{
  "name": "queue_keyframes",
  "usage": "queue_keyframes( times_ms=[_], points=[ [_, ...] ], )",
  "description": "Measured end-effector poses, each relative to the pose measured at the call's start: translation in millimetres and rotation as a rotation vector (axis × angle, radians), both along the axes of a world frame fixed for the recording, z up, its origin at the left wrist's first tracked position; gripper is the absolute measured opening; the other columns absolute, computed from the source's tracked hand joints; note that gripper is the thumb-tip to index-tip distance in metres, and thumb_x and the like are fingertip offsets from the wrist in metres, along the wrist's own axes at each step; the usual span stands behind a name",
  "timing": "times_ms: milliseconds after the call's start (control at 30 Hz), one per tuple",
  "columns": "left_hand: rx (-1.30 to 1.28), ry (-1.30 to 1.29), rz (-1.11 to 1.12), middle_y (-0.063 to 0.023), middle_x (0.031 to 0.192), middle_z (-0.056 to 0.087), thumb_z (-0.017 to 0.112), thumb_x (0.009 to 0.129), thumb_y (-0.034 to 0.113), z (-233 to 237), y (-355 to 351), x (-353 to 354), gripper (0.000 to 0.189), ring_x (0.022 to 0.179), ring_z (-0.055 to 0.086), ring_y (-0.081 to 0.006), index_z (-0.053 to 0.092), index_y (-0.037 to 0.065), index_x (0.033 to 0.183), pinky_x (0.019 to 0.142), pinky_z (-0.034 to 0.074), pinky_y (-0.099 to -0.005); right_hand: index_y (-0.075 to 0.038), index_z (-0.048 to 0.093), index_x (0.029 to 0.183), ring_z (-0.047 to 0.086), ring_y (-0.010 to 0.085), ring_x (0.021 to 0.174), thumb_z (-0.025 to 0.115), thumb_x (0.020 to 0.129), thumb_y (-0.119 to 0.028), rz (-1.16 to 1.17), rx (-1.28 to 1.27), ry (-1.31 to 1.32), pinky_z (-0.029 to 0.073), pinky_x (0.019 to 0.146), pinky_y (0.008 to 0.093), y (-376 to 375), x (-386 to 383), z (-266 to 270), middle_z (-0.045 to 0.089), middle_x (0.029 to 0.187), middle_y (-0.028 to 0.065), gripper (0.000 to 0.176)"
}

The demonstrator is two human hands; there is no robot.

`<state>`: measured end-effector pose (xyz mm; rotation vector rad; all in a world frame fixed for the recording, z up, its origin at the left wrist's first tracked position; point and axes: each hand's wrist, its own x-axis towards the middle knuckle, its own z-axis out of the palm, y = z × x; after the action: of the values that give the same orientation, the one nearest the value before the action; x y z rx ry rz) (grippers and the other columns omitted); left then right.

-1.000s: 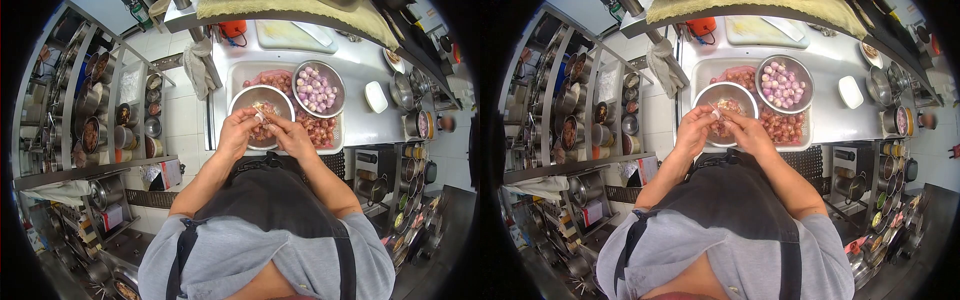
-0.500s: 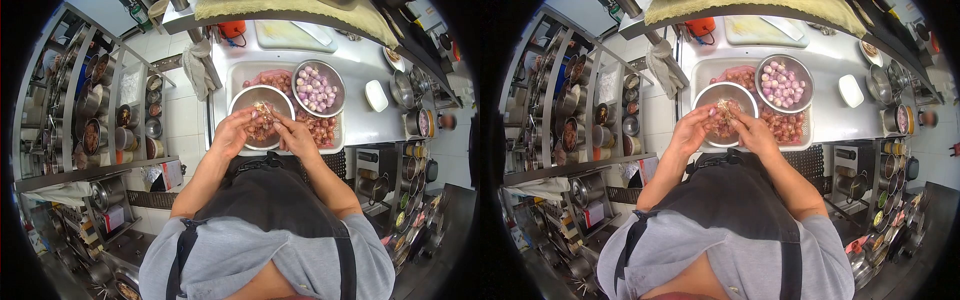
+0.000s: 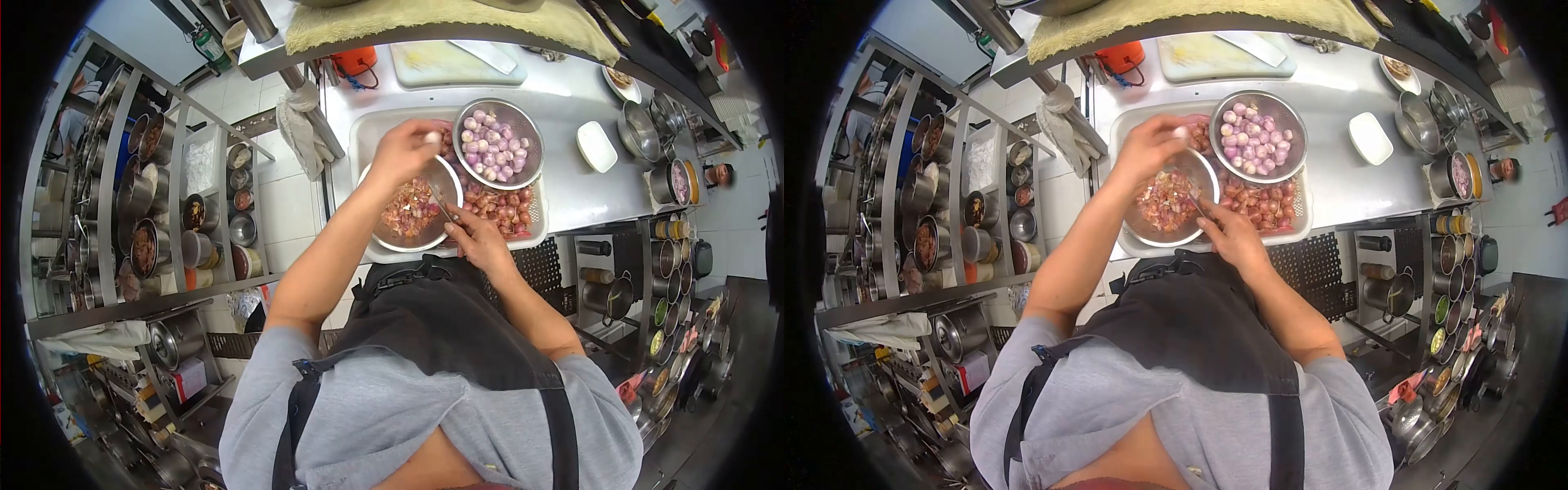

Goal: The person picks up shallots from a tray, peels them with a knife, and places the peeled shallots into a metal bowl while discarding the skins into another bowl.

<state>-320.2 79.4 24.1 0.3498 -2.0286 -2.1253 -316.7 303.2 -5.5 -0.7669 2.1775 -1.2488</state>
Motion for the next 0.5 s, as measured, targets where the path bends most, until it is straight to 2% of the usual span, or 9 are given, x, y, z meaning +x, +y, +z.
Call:
queue_keyframes(
  times_ms=[133, 200, 233, 267, 300, 367, 433, 500],
  points=[
    [-0.086, 0.029, -0.14, -0.0077, 0.099, 0.066, 0.064, 0.085, 0.005, 49.4, -9.8, -33.0, 0.042, 0.094, 0.065, -0.016, 0.054, 0.005, 0.126, 0.069, 0.051, -0.0254, -0.003, 0.056, 0.128, 0.055, 0.0159, 0.048, 0.061, 0.091, -0.021, -0.026, 0.007, -0.099, 0.047, 0.054, 0.0323, 4.5, 3.1, 14.6, 0.063, 0.072, 0.0123, 0.042],
    [-0.285, 0.007, -0.01, -0.0114, 0.101, 0.067, 0.064, 0.085, 0.008, 66.7, -36.3, -38.1, 0.04, 0.096, 0.065, -0.0174, 0.057, 0.006, 0.125, 0.073, 0.053, -0.0292, -0.002, 0.056, 0.127, 0.055, 0.0144, 0.048, 0.062, 0.09, -0.019, -0.057, -0.038, -0.102, 0.046, 0.053, 0.0312, 12.7, 2.6, 11.3, 0.063, 0.07, 0.0113, 0.041],
    [-0.295, 0.008, -0.011, -0.0114, 0.101, 0.067, 0.064, 0.085, 0.008, 56.0, -56.2, -42.1, 0.04, 0.096, 0.065, -0.0174, 0.057, 0.006, 0.125, 0.073, 0.053, -0.0292, -0.002, 0.057, 0.127, 0.054, 0.0134, 0.048, 0.062, 0.09, -0.018, -0.083, -0.033, -0.115, 0.045, 0.051, 0.0303, 16.8, 2.1, 12.4, 0.063, 0.069, 0.0104, 0.04],
    [-0.547, -0.022, -0.02, -0.0154, 0.103, 0.067, 0.063, 0.084, 0.012, 31.5, -79.1, -45.1, 0.035, 0.093, 0.067, -0.0229, 0.061, 0.006, 0.119, 0.075, 0.053, -0.0323, -0.001, 0.057, 0.126, 0.053, 0.0125, 0.048, 0.063, 0.09, -0.016, -0.11, -0.026, -0.129, 0.045, 0.05, 0.0295, 21.0, 2.2, 12.5, 0.063, 0.069, 0.0096, 0.04],
    [-0.799, -0.051, -0.026, -0.0195, 0.106, 0.067, 0.061, 0.083, 0.016, 11.4, -93.7, -47.6, 0.031, 0.09, 0.068, -0.0284, 0.065, 0.007, 0.113, 0.077, 0.053, -0.0353, 0.0, 0.058, 0.125, 0.053, 0.0115, 0.049, 0.063, 0.09, -0.015, -0.127, -0.068, -0.145, 0.044, 0.049, 0.0283, 24.4, 2.6, 9.0, 0.065, 0.074, 0.011, 0.039],
    [-0.958, -0.372, -0.234, -0.0177, 0.112, 0.065, 0.06, 0.086, 0.022, -9.8, -92.6, -33.6, 0.034, 0.102, 0.064, -0.0282, 0.063, 0.006, 0.116, 0.089, 0.049, -0.037, 0.0, 0.058, 0.125, 0.053, 0.0115, 0.049, 0.063, 0.09, -0.016, -0.137, -0.072, -0.156, 0.044, 0.049, 0.0282, 28.7, 4.0, 2.0, 0.066, 0.079, 0.0121, 0.039],
    [-1.007, -0.43, -0.404, -0.0181, 0.115, 0.064, 0.058, 0.086, 0.024, -50.4, -83.6, -13.2, 0.038, 0.108, 0.06, -0.0341, 0.061, 0.006, 0.12, 0.095, 0.046, -0.0386, 0.0, 0.059, 0.124, 0.055, 0.0126, 0.051, 0.063, 0.09, -0.017, -0.139, -0.065, -0.182, 0.046, 0.051, 0.0283, 29.0, 3.4, -1.4, 0.068, 0.091, 0.0161, 0.038],
    [-0.891, -0.46, -0.37, -0.0214, 0.118, 0.062, 0.057, 0.087, 0.025, -61.5, -67.5, 5.9, 0.041, 0.112, 0.057, -0.0359, 0.059, 0.006, 0.123, 0.097, 0.044, -0.0398, 0.001, 0.059, 0.123, 0.056, 0.0136, 0.051, 0.062, 0.091, -0.018, -0.114, -0.059, -0.155, 0.046, 0.052, 0.0288, 26.6, 1.5, -1.6, 0.068, 0.093, 0.0167, 0.037]
  ],
)
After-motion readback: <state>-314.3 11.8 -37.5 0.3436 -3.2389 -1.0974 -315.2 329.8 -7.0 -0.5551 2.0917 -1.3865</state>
